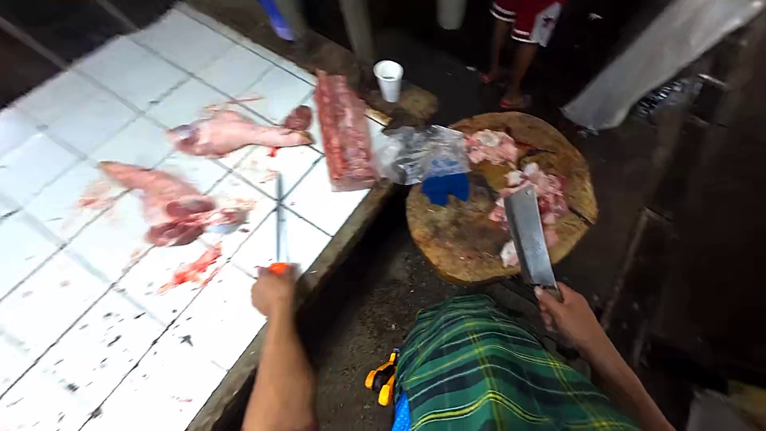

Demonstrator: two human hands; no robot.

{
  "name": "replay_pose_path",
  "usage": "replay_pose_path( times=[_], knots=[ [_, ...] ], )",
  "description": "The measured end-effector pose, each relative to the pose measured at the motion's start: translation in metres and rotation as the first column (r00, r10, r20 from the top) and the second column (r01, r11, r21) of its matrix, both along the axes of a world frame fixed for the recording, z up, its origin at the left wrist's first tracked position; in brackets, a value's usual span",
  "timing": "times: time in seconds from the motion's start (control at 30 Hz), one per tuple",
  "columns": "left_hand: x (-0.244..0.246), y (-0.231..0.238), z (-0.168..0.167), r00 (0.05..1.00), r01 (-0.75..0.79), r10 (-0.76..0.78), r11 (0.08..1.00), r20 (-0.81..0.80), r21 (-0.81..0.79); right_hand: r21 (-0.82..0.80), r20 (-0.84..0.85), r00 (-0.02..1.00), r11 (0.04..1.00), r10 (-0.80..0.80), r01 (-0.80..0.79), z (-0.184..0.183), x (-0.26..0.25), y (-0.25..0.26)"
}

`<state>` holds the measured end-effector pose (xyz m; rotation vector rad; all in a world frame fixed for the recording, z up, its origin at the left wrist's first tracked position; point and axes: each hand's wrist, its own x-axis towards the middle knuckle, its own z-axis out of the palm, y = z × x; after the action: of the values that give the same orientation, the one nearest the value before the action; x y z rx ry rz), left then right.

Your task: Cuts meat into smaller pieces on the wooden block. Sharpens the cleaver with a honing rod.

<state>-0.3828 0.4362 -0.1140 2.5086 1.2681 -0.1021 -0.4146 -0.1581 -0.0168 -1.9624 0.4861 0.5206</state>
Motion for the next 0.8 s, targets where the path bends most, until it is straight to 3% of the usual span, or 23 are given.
replay_pose_path(
  times=[0.13, 0.23, 0.3, 0.4, 0.47, 0.53, 0.6, 0.7, 0.8],
  knots=[
    [0.003, 0.017, -0.012, 0.996, -0.04, 0.044, 0.998, -0.077, 0.05, -0.121, 0.037, 0.994, 0.987, -0.099, 0.102, -0.01, -0.006, -0.046],
    [0.008, -0.022, 0.008, 0.991, -0.131, 0.133, 0.986, -0.012, 0.098, -0.231, 0.077, 0.983, 0.956, -0.169, 0.183, -0.04, -0.008, -0.083],
    [0.018, -0.086, 0.035, 0.99, -0.07, 0.064, 0.996, 0.129, 0.048, -0.311, 0.072, 0.98, 0.929, -0.186, 0.2, -0.064, -0.005, -0.106],
    [0.043, -0.247, 0.081, 0.955, 0.253, -0.211, 0.946, 0.209, -0.203, -0.382, -0.055, 0.988, 0.917, -0.142, 0.11, -0.093, 0.0, -0.137],
    [0.059, -0.353, 0.069, 0.875, 0.481, -0.421, 0.816, 0.24, -0.32, -0.33, -0.097, 0.992, 0.943, -0.082, 0.046, -0.111, -0.001, -0.158],
    [0.067, -0.433, 0.021, 0.775, 0.631, -0.587, 0.726, 0.233, -0.273, -0.222, -0.1, 0.994, 0.975, -0.037, 0.014, -0.114, 0.001, -0.173],
    [0.065, -0.481, -0.017, 0.728, 0.686, -0.661, 0.704, 0.185, -0.185, -0.1, -0.102, 0.994, 0.994, -0.046, 0.036, -0.112, 0.002, -0.187],
    [0.063, -0.507, -0.029, 0.744, 0.667, -0.646, 0.731, 0.169, -0.144, -0.005, -0.149, 0.981, 0.992, -0.125, 0.126, -0.103, 0.014, -0.206],
    [0.066, -0.508, -0.004, 0.865, 0.497, -0.476, 0.764, 0.161, -0.412, -0.043, -0.139, 0.985, 0.995, -0.099, 0.094, -0.092, 0.023, -0.218]
  ],
)
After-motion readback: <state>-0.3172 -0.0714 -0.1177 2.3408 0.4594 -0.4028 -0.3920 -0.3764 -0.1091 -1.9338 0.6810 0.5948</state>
